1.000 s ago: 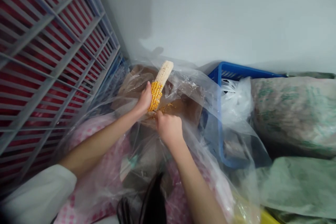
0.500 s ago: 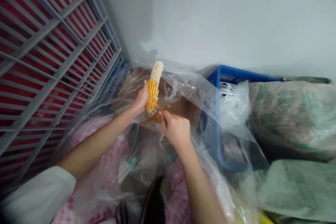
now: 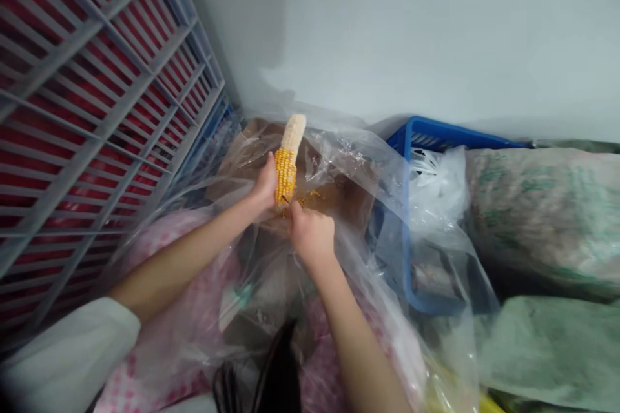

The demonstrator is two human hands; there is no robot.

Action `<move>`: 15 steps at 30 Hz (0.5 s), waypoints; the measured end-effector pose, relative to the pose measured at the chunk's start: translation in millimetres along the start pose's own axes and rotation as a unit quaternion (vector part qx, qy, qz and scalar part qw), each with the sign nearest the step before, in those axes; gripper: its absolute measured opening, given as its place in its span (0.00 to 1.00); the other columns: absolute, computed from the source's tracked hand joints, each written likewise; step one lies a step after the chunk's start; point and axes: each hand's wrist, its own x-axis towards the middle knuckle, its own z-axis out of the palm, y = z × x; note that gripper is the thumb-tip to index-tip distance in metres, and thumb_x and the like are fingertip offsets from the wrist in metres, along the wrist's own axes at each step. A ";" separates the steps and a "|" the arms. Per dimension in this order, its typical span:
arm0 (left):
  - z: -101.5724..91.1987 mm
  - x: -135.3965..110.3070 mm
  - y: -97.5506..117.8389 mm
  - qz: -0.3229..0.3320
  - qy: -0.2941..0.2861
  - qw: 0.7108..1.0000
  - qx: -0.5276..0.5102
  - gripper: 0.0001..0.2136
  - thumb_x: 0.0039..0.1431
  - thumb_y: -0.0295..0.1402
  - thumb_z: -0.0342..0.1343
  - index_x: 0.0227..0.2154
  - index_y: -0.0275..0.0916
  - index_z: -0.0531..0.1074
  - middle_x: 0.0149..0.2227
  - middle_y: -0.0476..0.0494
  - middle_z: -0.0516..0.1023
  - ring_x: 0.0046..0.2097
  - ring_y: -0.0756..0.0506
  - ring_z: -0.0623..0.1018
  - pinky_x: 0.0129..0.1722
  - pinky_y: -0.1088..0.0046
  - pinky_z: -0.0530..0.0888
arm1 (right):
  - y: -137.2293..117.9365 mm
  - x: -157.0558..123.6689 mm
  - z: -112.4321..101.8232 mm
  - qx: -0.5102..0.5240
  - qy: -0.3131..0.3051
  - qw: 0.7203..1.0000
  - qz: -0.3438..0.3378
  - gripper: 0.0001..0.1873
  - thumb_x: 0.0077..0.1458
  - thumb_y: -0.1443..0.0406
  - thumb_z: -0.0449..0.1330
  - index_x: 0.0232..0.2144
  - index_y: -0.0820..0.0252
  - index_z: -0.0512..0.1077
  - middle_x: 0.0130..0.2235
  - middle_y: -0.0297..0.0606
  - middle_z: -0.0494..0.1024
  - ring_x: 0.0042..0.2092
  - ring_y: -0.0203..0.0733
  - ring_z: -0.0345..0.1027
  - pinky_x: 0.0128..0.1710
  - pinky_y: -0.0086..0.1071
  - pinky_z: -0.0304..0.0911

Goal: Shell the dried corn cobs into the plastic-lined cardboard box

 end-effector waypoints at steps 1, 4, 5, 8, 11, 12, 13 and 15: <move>-0.1 -1.0 5.0 -0.033 -0.014 0.999 -0.013 0.22 0.60 0.44 0.31 0.27 0.37 0.66 0.15 0.50 0.65 0.17 0.50 0.67 0.19 0.75 0.67 | 6.8 1.8 0.4 0.021 0.014 1.000 -0.015 0.19 0.59 0.59 0.43 0.26 0.59 0.70 0.21 0.36 0.73 0.21 0.32 0.62 0.22 0.28 0.37; -1.5 -3.6 15.8 -0.095 -0.067 0.993 -0.027 0.21 0.61 0.39 0.30 0.24 0.36 0.65 0.14 0.49 0.66 0.16 0.50 0.68 0.17 0.74 0.67 | 25.4 4.8 -2.0 0.065 0.045 0.996 -0.050 0.22 0.59 0.57 0.42 0.24 0.60 0.70 0.21 0.34 0.72 0.22 0.29 0.60 0.22 0.27 0.39; -2.3 -3.6 17.0 -0.081 -0.065 0.994 -0.022 0.22 0.61 0.40 0.30 0.25 0.36 0.65 0.14 0.49 0.66 0.16 0.50 0.68 0.18 0.75 0.67 | 29.4 4.5 -3.7 0.072 0.055 0.995 -0.050 0.22 0.59 0.57 0.42 0.24 0.60 0.70 0.20 0.33 0.72 0.22 0.29 0.60 0.22 0.27 0.39; -4.6 -0.9 14.1 0.034 -0.012 0.999 0.031 0.23 0.60 0.45 0.31 0.27 0.37 0.67 0.16 0.49 0.68 0.20 0.50 0.70 0.21 0.76 0.68 | 33.1 2.0 -8.9 0.075 0.072 0.994 -0.029 0.23 0.59 0.56 0.42 0.25 0.59 0.71 0.20 0.33 0.72 0.22 0.29 0.61 0.22 0.27 0.39; -5.8 2.4 8.7 0.147 0.020 0.983 0.111 0.22 0.57 0.50 0.38 0.29 0.38 0.68 0.22 0.47 0.72 0.27 0.50 0.73 0.24 0.78 0.68 | 28.7 1.8 -12.3 0.057 0.050 0.997 -0.024 0.23 0.59 0.56 0.42 0.25 0.59 0.70 0.21 0.33 0.73 0.21 0.29 0.61 0.22 0.27 0.38; -5.8 2.8 7.7 0.172 0.025 0.976 0.130 0.21 0.55 0.51 0.40 0.29 0.38 0.68 0.24 0.46 0.73 0.29 0.49 0.73 0.26 0.78 0.67 | 26.7 2.6 -13.1 0.049 0.037 0.998 -0.025 0.23 0.59 0.56 0.42 0.24 0.58 0.70 0.21 0.33 0.73 0.21 0.30 0.61 0.22 0.27 0.38; -5.7 2.7 7.2 0.187 0.029 0.972 0.142 0.21 0.55 0.51 0.41 0.29 0.38 0.68 0.26 0.45 0.73 0.31 0.49 0.73 0.27 0.78 0.67 | 24.6 3.6 -14.0 0.042 0.024 0.999 -0.025 0.22 0.59 0.56 0.42 0.24 0.58 0.70 0.21 0.34 0.73 0.21 0.30 0.61 0.22 0.28 0.38; -5.2 1.3 6.6 0.165 0.022 0.977 0.136 0.20 0.54 0.51 0.42 0.30 0.39 0.68 0.29 0.45 0.73 0.35 0.48 0.72 0.31 0.78 0.66 | 19.7 5.4 -15.8 0.024 -0.004 1.000 -0.018 0.22 0.58 0.56 0.42 0.25 0.58 0.70 0.21 0.35 0.74 0.22 0.32 0.62 0.22 0.28 0.38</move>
